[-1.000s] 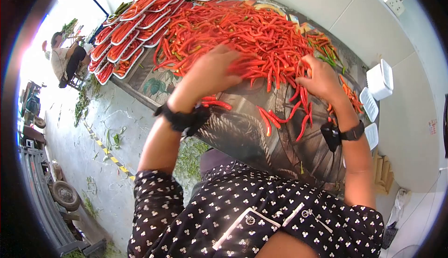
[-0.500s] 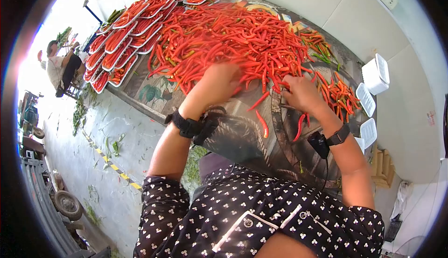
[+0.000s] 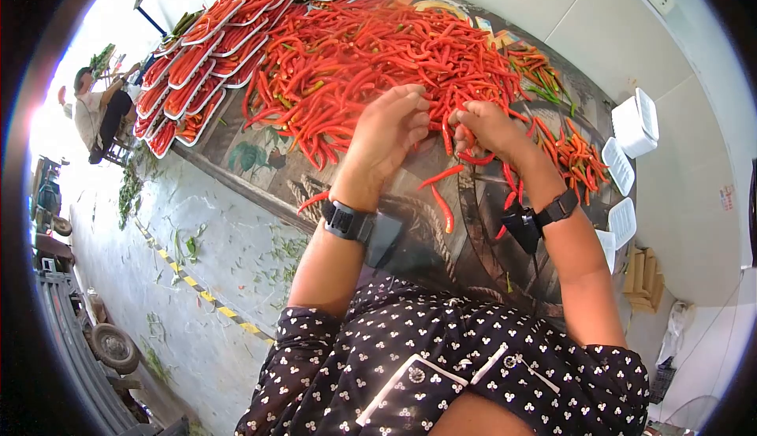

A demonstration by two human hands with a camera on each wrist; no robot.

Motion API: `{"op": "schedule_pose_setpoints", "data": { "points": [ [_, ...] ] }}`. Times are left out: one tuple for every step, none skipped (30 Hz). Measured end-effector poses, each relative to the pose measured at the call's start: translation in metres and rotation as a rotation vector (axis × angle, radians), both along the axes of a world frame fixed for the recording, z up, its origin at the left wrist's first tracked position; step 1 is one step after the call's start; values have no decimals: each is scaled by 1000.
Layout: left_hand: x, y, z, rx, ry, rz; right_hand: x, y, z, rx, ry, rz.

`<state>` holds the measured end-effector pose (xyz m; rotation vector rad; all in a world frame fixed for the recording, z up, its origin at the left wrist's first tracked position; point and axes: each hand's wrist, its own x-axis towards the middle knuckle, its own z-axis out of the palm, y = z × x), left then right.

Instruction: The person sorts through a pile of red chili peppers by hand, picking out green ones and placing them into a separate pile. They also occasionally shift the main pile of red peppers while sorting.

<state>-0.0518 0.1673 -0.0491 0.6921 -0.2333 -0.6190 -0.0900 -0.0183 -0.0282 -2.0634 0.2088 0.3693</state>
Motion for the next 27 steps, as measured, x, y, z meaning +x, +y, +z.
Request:
{"op": "schedule_pose_setpoints", "data": {
  "points": [
    [1, -3, -4, -19, 28, 11, 1, 0, 3, 152, 83, -71],
    [2, -6, -6, -38, 55, 20, 1, -2, 3, 150, 85, -75],
    [3, -10, -7, -40, 56, 16, 2, -5, 2, 187, 63, -55],
    [4, -14, -7, -36, 103, 35, 3, -8, 3, 224, 41, -37],
    [5, -18, -8, -32, 150, 55, 2, -8, 5, 222, 40, -42],
    [6, -22, -9, -34, 151, 51, 0, -7, 9, 316, 44, -97],
    [8, -25, -10, -38, 165, 37, -1, -7, 12, 410, 49, -152],
    [10, -27, -12, -41, 179, 24, -1, -7, 14, 409, 53, -155],
    [13, -28, -15, -43, 183, 22, -1, -8, 15, 350, 31, -130],
    [16, -29, -19, -54, 175, 6, 0, -8, 16, 291, 8, -104],
    [18, -28, -20, -64, 166, -9, 3, -10, 16, 289, 10, -101],
    [21, -26, -21, -66, 166, -5, 8, -12, 15, 49, -62, -1],
    [24, -23, -21, -61, 138, 30, 12, -12, 14, -189, -134, 98],
    [27, -20, -22, -56, 109, 65, 16, -10, 16, -189, -136, 102],
    [31, -15, -23, -56, 106, 69, 20, -7, 20, -417, -201, 200],
    [36, -10, -26, -97, 90, 135, 24, -4, 23, -645, -266, 296],
    [38, -6, -25, -137, 73, 200, 29, 0, 22, -633, -316, 274],
    [39, -2, -24, -137, 71, 201, 35, 4, 23, -633, -317, 274],
    [38, 1, -24, -153, 127, 238, 43, 8, 24, -583, -399, 295],
    [37, 4, -23, -169, 184, 276, 50, 14, 28, -532, -478, 316],
    [42, 6, -31, -195, 143, 220, 57, 22, 32, -362, -292, 292],
    [43, 3, -35, -196, 145, 222, 60, 28, 36, -362, -291, 295],
    [37, -2, -29, -98, 113, 255, 61, 36, 42, -190, -188, 239],
    [31, -6, -22, 1, 81, 289, 64, 42, 44, -19, -84, 184],
    [26, -7, -17, -10, -3, 243, 71, 44, 40, -32, -109, 194],
    [26, -9, -16, -10, -2, 249, 72, 50, 43, -32, -108, 200],
    [27, -10, -16, -72, 34, 223, 71, 56, 47, 65, -75, 132]
  ]
}}
